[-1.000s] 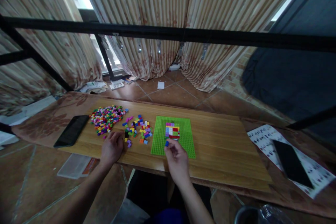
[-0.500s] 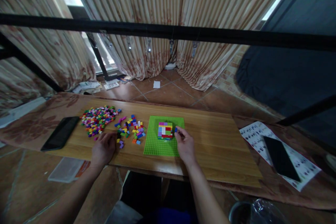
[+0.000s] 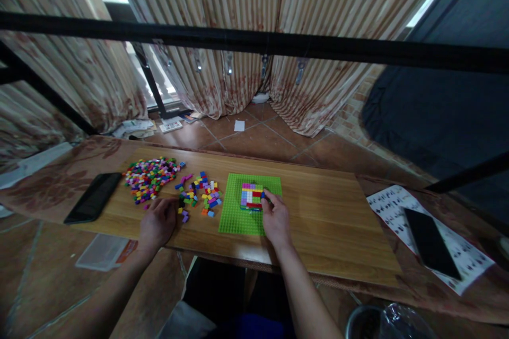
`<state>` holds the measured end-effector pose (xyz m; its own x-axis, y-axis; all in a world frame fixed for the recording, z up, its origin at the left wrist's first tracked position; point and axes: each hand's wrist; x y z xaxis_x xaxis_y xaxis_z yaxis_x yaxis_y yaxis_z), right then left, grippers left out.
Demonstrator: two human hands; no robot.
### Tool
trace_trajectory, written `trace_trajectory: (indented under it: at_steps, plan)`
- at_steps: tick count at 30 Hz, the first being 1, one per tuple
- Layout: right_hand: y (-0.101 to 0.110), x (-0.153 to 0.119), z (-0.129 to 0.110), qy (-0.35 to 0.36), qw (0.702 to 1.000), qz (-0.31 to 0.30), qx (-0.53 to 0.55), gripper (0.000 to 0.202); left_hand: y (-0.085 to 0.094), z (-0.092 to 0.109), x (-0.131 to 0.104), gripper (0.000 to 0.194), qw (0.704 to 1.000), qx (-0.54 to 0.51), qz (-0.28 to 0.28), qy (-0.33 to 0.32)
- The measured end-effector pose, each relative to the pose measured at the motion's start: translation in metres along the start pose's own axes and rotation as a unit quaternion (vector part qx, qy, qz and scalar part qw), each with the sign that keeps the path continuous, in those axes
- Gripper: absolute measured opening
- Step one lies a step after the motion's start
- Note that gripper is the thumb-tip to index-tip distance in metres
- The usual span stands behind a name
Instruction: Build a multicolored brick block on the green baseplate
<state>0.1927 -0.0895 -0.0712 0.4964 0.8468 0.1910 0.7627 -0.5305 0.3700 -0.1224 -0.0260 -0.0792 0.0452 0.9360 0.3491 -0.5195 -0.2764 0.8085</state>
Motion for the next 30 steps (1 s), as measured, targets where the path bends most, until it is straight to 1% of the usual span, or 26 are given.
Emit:
trace_trajectory:
  at_steps: [5,11,14,19,24,27,30]
  plan:
    - [0.000,-0.001,0.000,0.011,1.000,-0.010,-0.026,0.040,0.000,0.000,0.000,0.028,1.000,0.000,-0.005,0.001]
    - [0.001,0.002,0.004,0.011,1.000,-0.009,0.010,0.039,-0.002,-0.002,0.000,0.028,1.000,0.002,0.000,-0.005]
    - [0.001,0.006,0.007,-0.027,0.998,-0.006,0.064,0.038,-0.002,-0.003,0.000,0.028,1.000,-0.003,0.001,-0.007]
    - [-0.001,0.011,0.008,-0.093,0.985,0.002,0.143,0.038,-0.003,-0.003,-0.001,0.027,1.000,-0.003,0.008,-0.009]
    - [-0.001,0.014,0.003,-0.133,0.975,0.018,0.176,0.035,-0.003,-0.003,-0.001,0.026,1.000,0.004,0.008,-0.007]
    - [-0.001,0.015,-0.004,-0.157,0.968,0.028,0.194,0.037,-0.003,-0.004,-0.001,0.025,1.000,0.003,0.006,-0.013]
    - [0.000,0.017,-0.013,-0.177,0.966,0.035,0.187,0.036,-0.003,-0.005,-0.001,0.025,1.000,0.003,0.007,-0.015]
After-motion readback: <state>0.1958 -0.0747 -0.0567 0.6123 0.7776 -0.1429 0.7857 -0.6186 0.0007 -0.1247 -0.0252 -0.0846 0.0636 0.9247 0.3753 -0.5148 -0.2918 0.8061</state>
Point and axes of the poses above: each hand's wrist, its own x-axis towards the middle knuckle, its own y-axis out of the back of the hand, z = x × y, and after that the axes turned 1 degree about y, right-handed
